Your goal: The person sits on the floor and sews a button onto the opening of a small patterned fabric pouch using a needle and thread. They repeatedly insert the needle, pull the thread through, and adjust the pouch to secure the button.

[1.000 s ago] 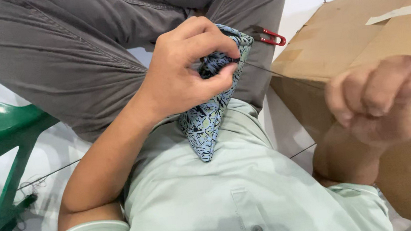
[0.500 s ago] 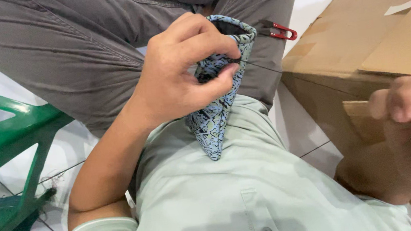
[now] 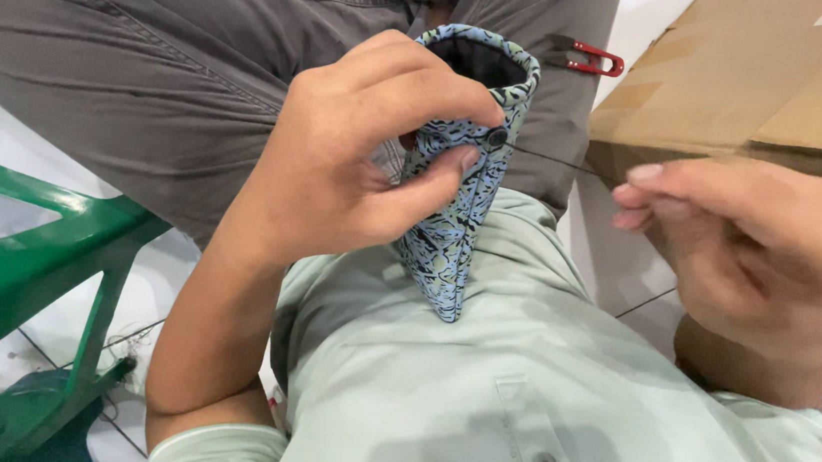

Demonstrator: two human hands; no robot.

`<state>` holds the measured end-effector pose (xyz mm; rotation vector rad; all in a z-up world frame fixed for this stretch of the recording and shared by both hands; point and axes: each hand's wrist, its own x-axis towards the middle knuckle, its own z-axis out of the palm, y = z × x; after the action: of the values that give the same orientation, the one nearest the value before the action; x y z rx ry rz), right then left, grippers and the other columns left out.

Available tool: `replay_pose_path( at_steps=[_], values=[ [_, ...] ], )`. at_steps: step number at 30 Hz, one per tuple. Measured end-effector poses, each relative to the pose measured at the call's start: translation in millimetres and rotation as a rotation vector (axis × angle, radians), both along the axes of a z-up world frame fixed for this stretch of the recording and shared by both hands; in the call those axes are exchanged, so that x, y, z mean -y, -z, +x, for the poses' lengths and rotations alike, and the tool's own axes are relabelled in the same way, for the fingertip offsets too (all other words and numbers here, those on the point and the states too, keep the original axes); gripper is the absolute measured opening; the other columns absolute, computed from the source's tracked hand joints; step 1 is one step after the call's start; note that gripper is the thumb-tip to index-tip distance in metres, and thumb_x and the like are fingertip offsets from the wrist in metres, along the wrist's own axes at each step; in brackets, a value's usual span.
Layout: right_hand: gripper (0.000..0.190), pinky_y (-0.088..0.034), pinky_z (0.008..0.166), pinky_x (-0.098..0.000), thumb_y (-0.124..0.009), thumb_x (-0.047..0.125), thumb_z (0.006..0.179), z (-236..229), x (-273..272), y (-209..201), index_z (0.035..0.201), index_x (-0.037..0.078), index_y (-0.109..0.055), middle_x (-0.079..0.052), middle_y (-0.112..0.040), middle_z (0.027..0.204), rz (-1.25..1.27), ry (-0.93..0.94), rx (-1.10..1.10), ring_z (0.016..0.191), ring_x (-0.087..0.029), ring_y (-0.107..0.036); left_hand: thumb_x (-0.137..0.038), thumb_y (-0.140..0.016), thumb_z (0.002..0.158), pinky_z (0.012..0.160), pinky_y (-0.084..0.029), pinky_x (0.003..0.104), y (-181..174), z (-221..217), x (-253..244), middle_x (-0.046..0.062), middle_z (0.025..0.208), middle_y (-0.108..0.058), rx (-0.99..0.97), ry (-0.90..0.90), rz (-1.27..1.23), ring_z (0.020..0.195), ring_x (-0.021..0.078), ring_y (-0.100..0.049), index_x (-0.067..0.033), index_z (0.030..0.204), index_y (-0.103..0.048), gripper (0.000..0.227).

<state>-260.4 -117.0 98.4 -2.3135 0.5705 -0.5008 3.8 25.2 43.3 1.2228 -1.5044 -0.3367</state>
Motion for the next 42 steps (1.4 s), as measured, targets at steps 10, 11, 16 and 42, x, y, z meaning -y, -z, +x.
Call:
replay_pose_path(
  at_steps=[10, 11, 16, 42],
  values=[
    [0.018, -0.052, 0.060, -0.0263, -0.078, 0.000, 0.095, 47, -14, 1, 0.100, -0.004, -0.061, -0.009, -0.071, 0.081, -0.315, -0.133, -0.035, 0.068, -0.015, -0.070, 0.000, -0.082, 0.094, 0.083, -0.056, 0.032, -6, -9, -1, 0.006, 0.107, -0.068, 0.015, -0.049, 0.021, 0.097, 0.0223, -0.065, -0.0064, 0.117, -0.065, 0.029],
    [0.018, -0.051, 0.059, -0.0270, -0.078, 0.000, 0.094, 48, -14, 2, 0.099, -0.004, -0.062, -0.009, -0.071, 0.081, -0.345, -0.140, -0.038, 0.066, -0.016, -0.069, 0.000, -0.081, 0.094, 0.083, -0.056, 0.031, -6, -10, -2, 0.005, 0.107, -0.067, 0.008, -0.048, 0.024, 0.097, 0.0220, -0.065, -0.0069, 0.117, -0.066, 0.029],
    [0.017, -0.049, 0.057, -0.0275, -0.079, -0.001, 0.096, 53, -16, 4, 0.098, -0.003, -0.063, -0.007, -0.070, 0.078, -0.361, -0.163, -0.038, 0.062, -0.016, -0.067, -0.001, -0.082, 0.094, 0.085, -0.056, 0.031, -6, -12, -3, 0.005, 0.107, -0.066, -0.001, -0.043, 0.024, 0.099, 0.0220, -0.065, -0.0079, 0.118, -0.065, 0.030],
    [0.015, -0.048, 0.055, -0.0258, -0.078, -0.001, 0.095, 55, -20, -5, 0.096, -0.003, -0.063, -0.007, -0.068, 0.075, -0.372, -0.136, -0.040, 0.058, -0.014, -0.063, -0.001, -0.081, 0.094, 0.087, -0.054, 0.034, -16, -18, -1, 0.007, 0.106, -0.064, 0.038, -0.034, 0.043, 0.100, 0.0244, -0.063, -0.0076, 0.118, -0.066, 0.029]
  ],
)
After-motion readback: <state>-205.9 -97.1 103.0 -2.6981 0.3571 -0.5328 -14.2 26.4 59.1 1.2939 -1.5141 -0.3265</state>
